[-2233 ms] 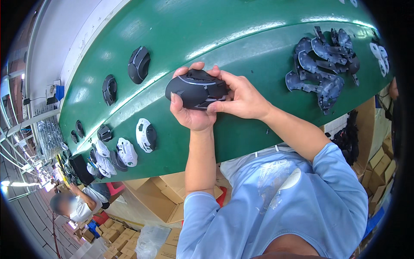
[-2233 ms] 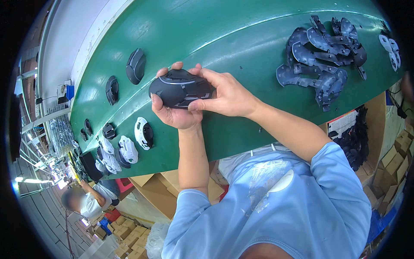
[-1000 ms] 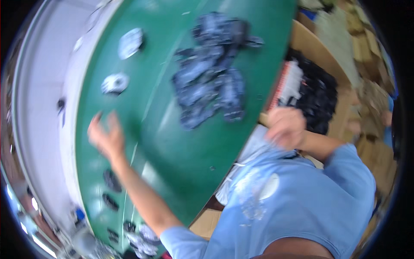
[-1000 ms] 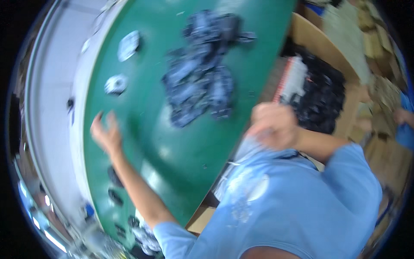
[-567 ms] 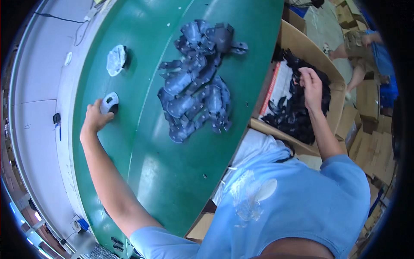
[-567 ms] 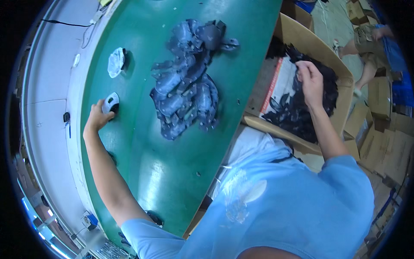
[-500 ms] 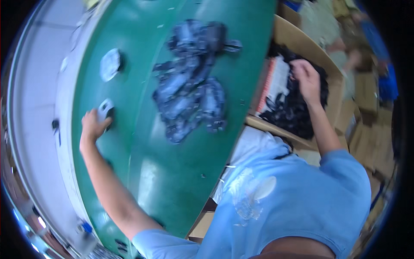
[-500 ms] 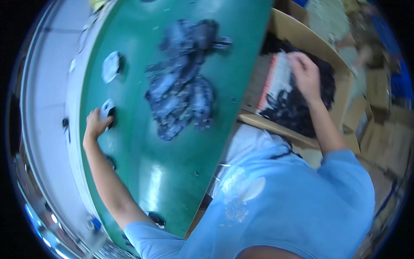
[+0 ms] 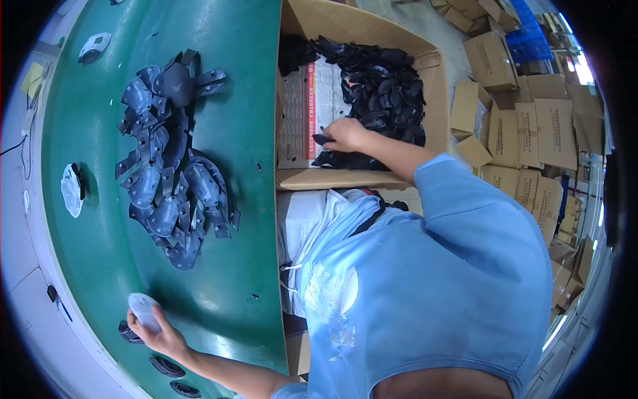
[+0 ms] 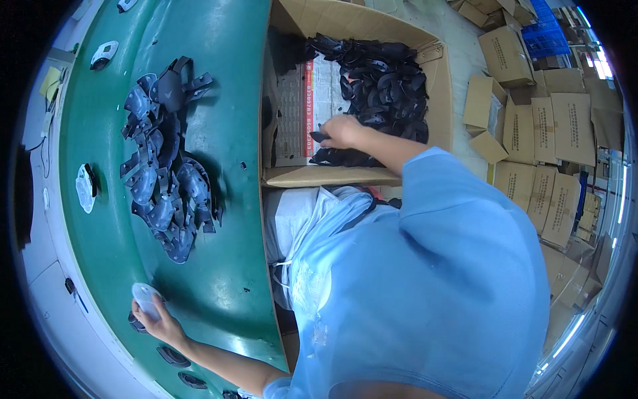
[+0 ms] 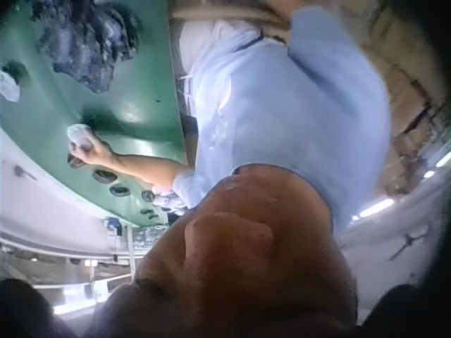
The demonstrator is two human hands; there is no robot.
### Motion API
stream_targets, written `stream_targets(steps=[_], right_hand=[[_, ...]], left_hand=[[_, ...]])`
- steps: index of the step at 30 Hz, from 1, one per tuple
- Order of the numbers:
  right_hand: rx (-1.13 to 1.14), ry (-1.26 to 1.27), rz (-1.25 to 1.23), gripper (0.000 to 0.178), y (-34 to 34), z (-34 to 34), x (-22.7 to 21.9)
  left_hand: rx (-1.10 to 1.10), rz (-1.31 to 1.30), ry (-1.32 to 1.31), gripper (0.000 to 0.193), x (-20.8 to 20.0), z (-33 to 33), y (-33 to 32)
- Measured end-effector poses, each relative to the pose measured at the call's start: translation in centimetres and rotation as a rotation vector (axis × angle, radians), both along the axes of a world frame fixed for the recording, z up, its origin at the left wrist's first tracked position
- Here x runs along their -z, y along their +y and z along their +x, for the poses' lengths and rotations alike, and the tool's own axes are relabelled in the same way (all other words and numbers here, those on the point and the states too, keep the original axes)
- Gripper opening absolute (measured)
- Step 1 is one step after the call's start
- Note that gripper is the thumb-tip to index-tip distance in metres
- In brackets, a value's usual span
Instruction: The person assembles computer mice by taking plastic covers from a box, fitting and pressing them onto mouse bodies by hand, and placing the assembled parts on the work surface.
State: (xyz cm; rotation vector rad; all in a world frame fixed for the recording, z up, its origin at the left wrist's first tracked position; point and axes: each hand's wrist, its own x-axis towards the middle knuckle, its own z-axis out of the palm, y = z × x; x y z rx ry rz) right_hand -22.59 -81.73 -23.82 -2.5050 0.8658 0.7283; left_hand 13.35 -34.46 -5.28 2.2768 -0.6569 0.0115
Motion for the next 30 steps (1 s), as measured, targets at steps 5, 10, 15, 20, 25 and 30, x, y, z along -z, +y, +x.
stream_targets(steps=[5,10,15,20,25,30], right_hand=[[0.154,-0.472,0.04,0.033,-0.8,-2.0,-1.0],[0.604,-0.816,0.593,0.035,-1.0,0.3,-8.0],[0.169,-0.968,0.842,0.063,6.2,10.5,-21.2],[-0.392,-1.105,0.993,0.038,17.4,19.3,-24.4],[-0.047,-0.77,1.674,0.028,28.1,24.7,-19.5],[-0.092,-0.812,1.528,0.027,30.9,24.7,-17.7]], left_hand=[[-0.139,-0.146,0.272,0.036,-0.3,-3.8,1.7],[0.01,-0.624,0.537,0.057,-1.4,-5.1,2.9],[-0.325,-0.495,0.678,0.087,-0.3,-5.4,-1.2],[0.065,-1.099,0.804,0.085,0.8,-7.6,-4.6],[-0.127,-1.472,0.761,0.07,1.4,-8.9,-3.8],[-0.482,-1.378,0.497,0.064,1.6,-9.2,-3.3]])
